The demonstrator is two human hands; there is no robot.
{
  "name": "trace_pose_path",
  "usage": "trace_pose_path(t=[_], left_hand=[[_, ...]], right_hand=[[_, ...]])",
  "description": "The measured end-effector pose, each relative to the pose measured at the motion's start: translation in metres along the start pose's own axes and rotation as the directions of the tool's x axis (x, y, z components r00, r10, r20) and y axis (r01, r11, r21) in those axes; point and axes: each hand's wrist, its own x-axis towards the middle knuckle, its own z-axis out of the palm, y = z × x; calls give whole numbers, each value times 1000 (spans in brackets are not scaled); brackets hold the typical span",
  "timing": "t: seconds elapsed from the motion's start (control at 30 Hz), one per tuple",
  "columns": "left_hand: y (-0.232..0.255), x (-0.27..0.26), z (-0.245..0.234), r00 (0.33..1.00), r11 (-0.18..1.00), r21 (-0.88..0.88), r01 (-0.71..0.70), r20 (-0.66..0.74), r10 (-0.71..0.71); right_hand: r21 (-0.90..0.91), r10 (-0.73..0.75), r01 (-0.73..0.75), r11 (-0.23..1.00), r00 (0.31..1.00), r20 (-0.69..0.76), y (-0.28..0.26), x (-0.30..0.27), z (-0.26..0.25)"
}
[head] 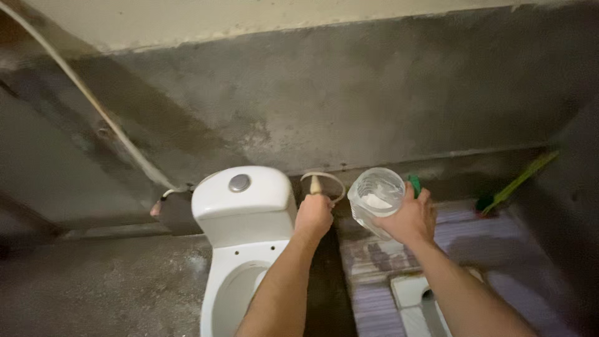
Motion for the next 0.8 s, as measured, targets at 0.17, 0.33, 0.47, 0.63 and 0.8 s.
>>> trace_pose_path(t=[0.17, 0.33, 0.47, 0.63, 0.8], left_hand=[[30, 17, 40, 999, 999, 45, 9, 51, -11], [72, 30, 51, 994, 996, 4, 94, 62, -94], [87, 32, 50, 999, 997, 67, 49, 12, -50], [101, 53, 46, 998, 993, 102, 56, 0, -57], [109, 85, 46, 971, 975, 80, 208, 103, -216]], right_hand=[[-36, 3, -1, 999, 998, 59, 31, 39, -9], [34, -13, 11, 999, 999, 49, 45, 67, -41], [-30, -66, 67, 997, 997, 45, 57, 82, -62], [-87, -42, 48, 995, 997, 68, 64, 107, -90], [-130, 54, -40, 991, 993, 104, 61, 129, -109]])
